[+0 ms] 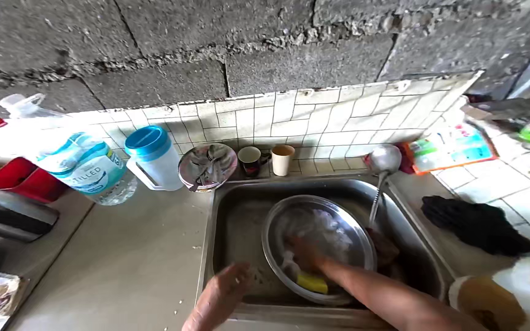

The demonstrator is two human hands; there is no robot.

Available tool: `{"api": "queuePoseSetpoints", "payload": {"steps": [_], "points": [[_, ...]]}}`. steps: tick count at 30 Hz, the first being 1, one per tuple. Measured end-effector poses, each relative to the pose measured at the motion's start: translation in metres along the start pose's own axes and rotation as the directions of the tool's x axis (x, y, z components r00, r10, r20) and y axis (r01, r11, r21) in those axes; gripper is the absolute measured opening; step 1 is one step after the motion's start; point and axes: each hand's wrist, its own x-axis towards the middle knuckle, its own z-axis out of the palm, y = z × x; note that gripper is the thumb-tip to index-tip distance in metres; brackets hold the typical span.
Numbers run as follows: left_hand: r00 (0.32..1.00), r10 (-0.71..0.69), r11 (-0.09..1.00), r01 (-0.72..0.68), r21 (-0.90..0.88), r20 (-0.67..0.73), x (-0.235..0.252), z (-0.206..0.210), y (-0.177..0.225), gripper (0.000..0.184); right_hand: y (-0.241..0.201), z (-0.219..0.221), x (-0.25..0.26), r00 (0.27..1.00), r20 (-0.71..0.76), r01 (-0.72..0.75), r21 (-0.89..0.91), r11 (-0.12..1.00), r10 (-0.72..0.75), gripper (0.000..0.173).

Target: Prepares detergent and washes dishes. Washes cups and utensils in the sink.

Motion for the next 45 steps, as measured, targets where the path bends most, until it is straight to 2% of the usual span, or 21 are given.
{"api": "queuePoseSetpoints", "payload": {"steps": [2,4,5,9,13,16,18,20,21,24,25,28,29,32,33,36,38,40,41,44,45], "points": [[0.996,0.036,0.998,-0.031,0.060,-0.083,0.024,-0.024,0.012,0.039,0.007,0.002,0.000,1.000,0.014,0.004,0.008,1.000,-0.005,0.064],[0.980,0.070,0.990,-0.045,0.136,-0.185,0.057,-0.053,0.031,0.043,0.005,-0.013,0.004,0.959,-0.088,-0.266,0.045,0.963,0.269,0.063],[0.969,0.073,0.983,-0.030,0.179,-0.234,0.076,-0.068,0.039,0.045,0.003,-0.013,0.004,0.941,-0.130,-0.308,0.065,0.949,0.314,0.058],[0.923,-0.059,0.930,0.190,0.315,-0.381,0.158,-0.112,0.044,0.059,-0.005,-0.003,-0.002,0.996,0.074,-0.043,0.007,0.999,0.043,0.061],[0.852,-0.293,0.796,0.469,0.383,-0.435,0.207,-0.117,0.042,0.075,0.003,-0.010,-0.003,0.940,-0.127,-0.312,0.045,0.949,0.316,0.055],[0.799,-0.384,0.695,0.580,0.424,-0.463,0.230,-0.113,0.038,0.079,-0.005,-0.003,-0.003,0.995,0.087,-0.035,-0.027,0.999,0.037,0.057],[0.781,-0.414,0.653,0.613,0.445,-0.468,0.239,-0.112,0.038,0.077,0.009,-0.002,0.001,0.998,-0.002,-0.067,0.005,0.998,0.067,0.061],[0.773,-0.425,0.636,0.625,0.452,-0.471,0.247,-0.114,0.038,0.075,0.010,-0.010,0.002,0.953,-0.145,-0.265,0.035,0.964,0.267,0.054],[0.770,-0.431,0.629,0.631,0.454,-0.471,0.249,-0.114,0.036,0.074,0.007,-0.006,0.001,0.955,-0.130,-0.263,0.037,0.964,0.266,0.054],[0.777,-0.434,0.617,0.625,0.477,-0.457,0.254,-0.115,0.031,0.074,0.000,0.005,0.003,0.999,0.049,0.001,0.019,1.000,-0.002,0.057],[0.785,-0.428,0.617,0.616,0.489,-0.448,0.253,-0.116,0.029,0.070,0.005,0.006,0.006,1.000,0.029,0.003,0.024,1.000,-0.003,0.060],[0.822,-0.383,0.680,0.559,0.474,-0.421,0.246,-0.119,0.025,0.062,0.005,-0.016,0.002,0.938,-0.104,-0.319,0.115,0.941,0.330,0.055],[0.833,-0.360,0.708,0.537,0.459,-0.419,0.242,-0.119,0.025,0.060,0.002,-0.014,-0.002,0.939,-0.085,-0.323,0.124,0.938,0.334,0.053],[0.871,-0.243,0.805,0.427,0.412,-0.428,0.225,-0.106,0.040,0.052,-0.003,-0.002,-0.007,0.999,0.033,-0.009,0.100,0.995,0.005,0.057],[0.890,-0.184,0.841,0.362,0.402,-0.416,0.215,-0.097,0.048,0.052,0.003,-0.002,-0.004,0.999,0.041,-0.011,0.082,0.997,0.007,0.061],[0.957,0.031,0.918,0.087,0.386,-0.289,0.181,-0.056,0.066,0.051,0.007,-0.016,0.002,0.935,-0.070,-0.340,0.092,0.936,0.347,0.056],[0.986,0.081,0.955,-0.035,0.294,-0.146,0.170,-0.026,0.066,0.044,-0.004,-0.006,-0.004,0.980,-0.034,-0.194,0.101,0.976,0.198,0.057],[0.999,0.017,0.983,-0.026,0.184,0.052,0.164,0.003,0.068,0.042,-0.006,-0.002,-0.005,0.999,0.030,0.013,0.088,0.996,-0.016,0.063],[0.991,-0.012,0.988,-0.009,0.156,0.134,0.162,0.018,0.066,0.043,0.002,0.000,-0.004,1.000,-0.009,0.021,0.078,0.997,-0.021,0.064],[0.961,-0.085,0.988,0.046,0.149,0.265,0.158,0.054,0.059,0.045,0.005,-0.014,-0.006,0.938,-0.146,-0.290,0.166,0.943,0.314,0.053],[0.953,-0.105,0.986,0.061,0.156,0.286,0.158,0.064,0.053,0.045,-0.004,-0.014,-0.011,0.937,-0.129,-0.296,0.198,0.935,0.324,0.051]]}}
